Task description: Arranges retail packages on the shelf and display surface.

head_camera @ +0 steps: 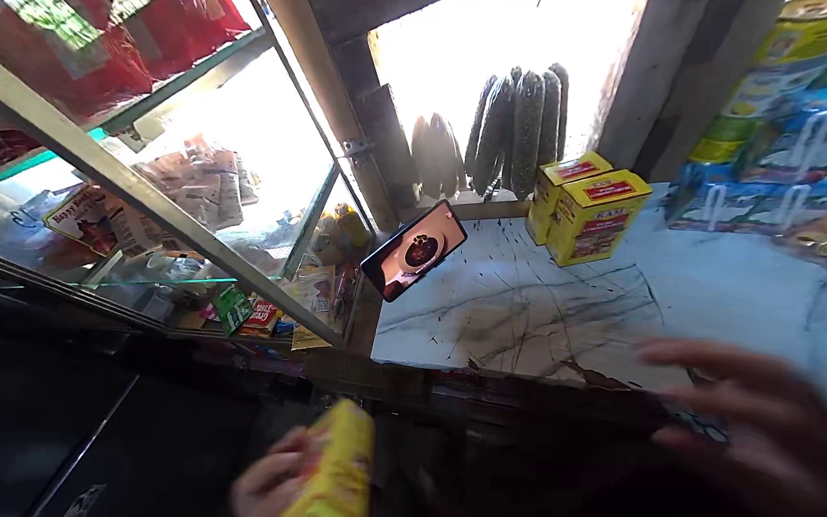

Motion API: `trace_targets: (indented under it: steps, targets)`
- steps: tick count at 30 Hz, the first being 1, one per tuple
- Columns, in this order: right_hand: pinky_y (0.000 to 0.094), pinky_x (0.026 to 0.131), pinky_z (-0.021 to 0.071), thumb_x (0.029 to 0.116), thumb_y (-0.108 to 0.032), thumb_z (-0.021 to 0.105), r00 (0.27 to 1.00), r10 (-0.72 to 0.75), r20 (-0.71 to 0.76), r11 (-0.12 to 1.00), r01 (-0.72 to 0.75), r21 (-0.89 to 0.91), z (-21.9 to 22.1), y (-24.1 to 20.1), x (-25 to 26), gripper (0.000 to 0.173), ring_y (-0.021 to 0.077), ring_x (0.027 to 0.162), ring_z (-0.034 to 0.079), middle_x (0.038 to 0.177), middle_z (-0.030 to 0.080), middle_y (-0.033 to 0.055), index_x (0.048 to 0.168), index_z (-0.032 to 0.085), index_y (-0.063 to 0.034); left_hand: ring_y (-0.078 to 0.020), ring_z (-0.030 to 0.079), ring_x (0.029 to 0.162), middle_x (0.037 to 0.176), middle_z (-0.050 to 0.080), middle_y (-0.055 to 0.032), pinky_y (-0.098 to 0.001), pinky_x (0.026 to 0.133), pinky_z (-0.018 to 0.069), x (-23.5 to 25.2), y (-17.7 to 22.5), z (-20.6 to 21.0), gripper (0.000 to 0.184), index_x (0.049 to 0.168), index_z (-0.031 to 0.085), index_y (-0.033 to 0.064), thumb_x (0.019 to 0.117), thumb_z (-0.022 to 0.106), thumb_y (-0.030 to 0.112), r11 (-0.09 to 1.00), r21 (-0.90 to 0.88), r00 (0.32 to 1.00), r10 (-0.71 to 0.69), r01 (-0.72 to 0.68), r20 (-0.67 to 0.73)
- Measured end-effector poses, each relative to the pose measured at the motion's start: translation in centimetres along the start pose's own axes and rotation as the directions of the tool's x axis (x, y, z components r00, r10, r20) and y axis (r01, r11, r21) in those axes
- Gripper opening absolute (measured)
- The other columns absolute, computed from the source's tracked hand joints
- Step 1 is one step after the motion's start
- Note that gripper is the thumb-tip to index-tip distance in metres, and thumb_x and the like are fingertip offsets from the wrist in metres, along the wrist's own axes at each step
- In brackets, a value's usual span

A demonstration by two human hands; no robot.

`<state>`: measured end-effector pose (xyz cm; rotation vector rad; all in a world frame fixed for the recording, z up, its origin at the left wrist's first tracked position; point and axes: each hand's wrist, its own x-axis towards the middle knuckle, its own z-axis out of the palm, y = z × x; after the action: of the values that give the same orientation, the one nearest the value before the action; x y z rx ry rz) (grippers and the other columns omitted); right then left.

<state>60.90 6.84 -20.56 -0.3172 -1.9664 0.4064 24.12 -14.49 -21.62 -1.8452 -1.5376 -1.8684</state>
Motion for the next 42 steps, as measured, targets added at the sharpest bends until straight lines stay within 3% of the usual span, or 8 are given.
trace_targets:
  steps: [4, 7, 15, 22, 25, 28, 34, 42]
  targets:
    - [0.0283, 0.094, 0.0530, 0.0995, -0.026, 0.062, 0.895, 0.358, -0.268, 0.916, -0.392, -0.083, -5.3, 4.4, -2.1, 0.037, 0.0148, 0.119, 0.058, 0.133, 0.058, 0.0159, 0.123, 0.061, 0.0023, -0.0061, 0.064, 0.116, 0.120, 0.070, 0.0076, -0.0285, 0.102, 0.0517, 5.1, 0.9, -4.9, 0.037, 0.126, 0.059, 0.0148, 0.0946, 0.072, 0.030, 0.994, -0.105, 0.888, -0.037, -0.013, -0.458]
    - [0.0246, 0.090, 0.0551, 0.0979, -0.022, 0.061, 0.826, 0.500, -0.260, 0.861, -0.508, 0.042, -5.5, 5.7, -2.6, 0.039, 0.0116, 0.115, 0.060, 0.130, 0.057, 0.0163, 0.123, 0.058, 0.0086, -0.0147, 0.062, 0.117, 0.122, 0.061, -0.0036, -0.0369, 0.105, 0.0504, 11.5, -0.2, -7.4, 0.054, 0.135, 0.037, -0.0004, 0.0967, 0.069, 0.020, 0.997, -0.070, 0.834, -0.004, -0.042, -0.551]
    - [0.0311, 0.084, 0.0544, 0.1041, -0.030, 0.053, 0.943, 0.331, -0.029, 0.919, -0.330, -0.217, -4.5, 4.6, -1.6, 0.039, 0.0248, 0.102, 0.065, 0.116, 0.066, 0.0275, 0.118, 0.066, 0.0031, -0.0049, 0.064, 0.107, 0.121, 0.060, 0.0079, -0.0292, 0.093, 0.0567, 25.7, -1.8, -2.8, 0.049, 0.139, 0.041, 0.0140, 0.0962, 0.063, 0.008, 0.951, 0.082, 0.948, -0.284, 0.298, -0.144]
    - [0.0326, 0.081, 0.0552, 0.1042, -0.026, 0.051, 0.938, 0.346, -0.036, 0.913, -0.345, -0.218, -4.6, 4.3, -1.7, 0.037, 0.0256, 0.092, 0.066, 0.107, 0.068, 0.0287, 0.114, 0.067, 0.0064, -0.0078, 0.063, 0.102, 0.122, 0.062, -0.0108, -0.0297, 0.090, 0.0549, 32.0, -2.9, 2.4, 0.043, 0.138, 0.050, 0.0016, 0.0989, 0.064, 0.016, 0.790, 0.533, 0.926, -0.376, 0.304, 0.029]
    - [0.0315, 0.085, 0.0554, 0.1044, -0.025, 0.052, 0.941, 0.337, -0.032, 0.923, -0.337, -0.187, -4.6, 4.3, -1.9, 0.036, 0.0240, 0.096, 0.067, 0.108, 0.068, 0.0272, 0.117, 0.066, 0.0058, -0.0294, 0.064, 0.119, 0.133, 0.061, -0.0227, -0.0508, 0.103, 0.0499, 33.3, -6.0, 1.5, 0.057, 0.145, 0.046, 0.0023, 0.0979, 0.067, 0.027, 0.700, 0.683, 0.947, -0.318, 0.209, 0.036]
    - [0.0298, 0.086, 0.0551, 0.1043, -0.024, 0.052, 0.942, 0.334, -0.036, 0.927, -0.336, -0.165, -4.7, 4.3, -2.0, 0.035, 0.0217, 0.098, 0.067, 0.108, 0.069, 0.0262, 0.119, 0.063, 0.0054, -0.0336, 0.056, 0.130, 0.147, 0.048, -0.0278, -0.0465, 0.109, 0.0455, 33.0, -5.5, 2.1, 0.082, 0.160, 0.022, 0.0034, 0.0967, 0.069, 0.027, 0.641, 0.746, 0.964, -0.267, 0.180, -0.003]
    - [0.0316, 0.084, 0.0552, 0.1045, -0.025, 0.051, 0.945, 0.326, -0.013, 0.928, -0.323, -0.186, -4.7, 4.1, -1.8, 0.036, 0.0237, 0.095, 0.067, 0.104, 0.069, 0.0265, 0.115, 0.066, 0.0052, -0.0338, 0.068, 0.103, 0.125, 0.060, -0.0242, -0.0516, 0.088, 0.0574, 32.3, -5.3, 3.2, 0.083, 0.153, 0.024, 0.0028, 0.0906, 0.077, 0.017, 0.650, 0.701, 0.928, -0.369, 0.292, -0.045]
    - [0.0328, 0.085, 0.0550, 0.1045, -0.025, 0.050, 0.954, 0.299, -0.024, 0.935, -0.297, -0.192, -4.7, 4.3, -2.0, 0.035, 0.0226, 0.092, 0.067, 0.102, 0.070, 0.0237, 0.114, 0.069, 0.0032, -0.0368, 0.067, 0.112, 0.130, 0.063, -0.0225, -0.0557, 0.097, 0.0526, 35.1, -7.8, 4.1, 0.080, 0.158, 0.019, 0.0043, 0.0977, 0.069, 0.021, 0.527, 0.805, 0.881, -0.473, 0.272, 0.011]
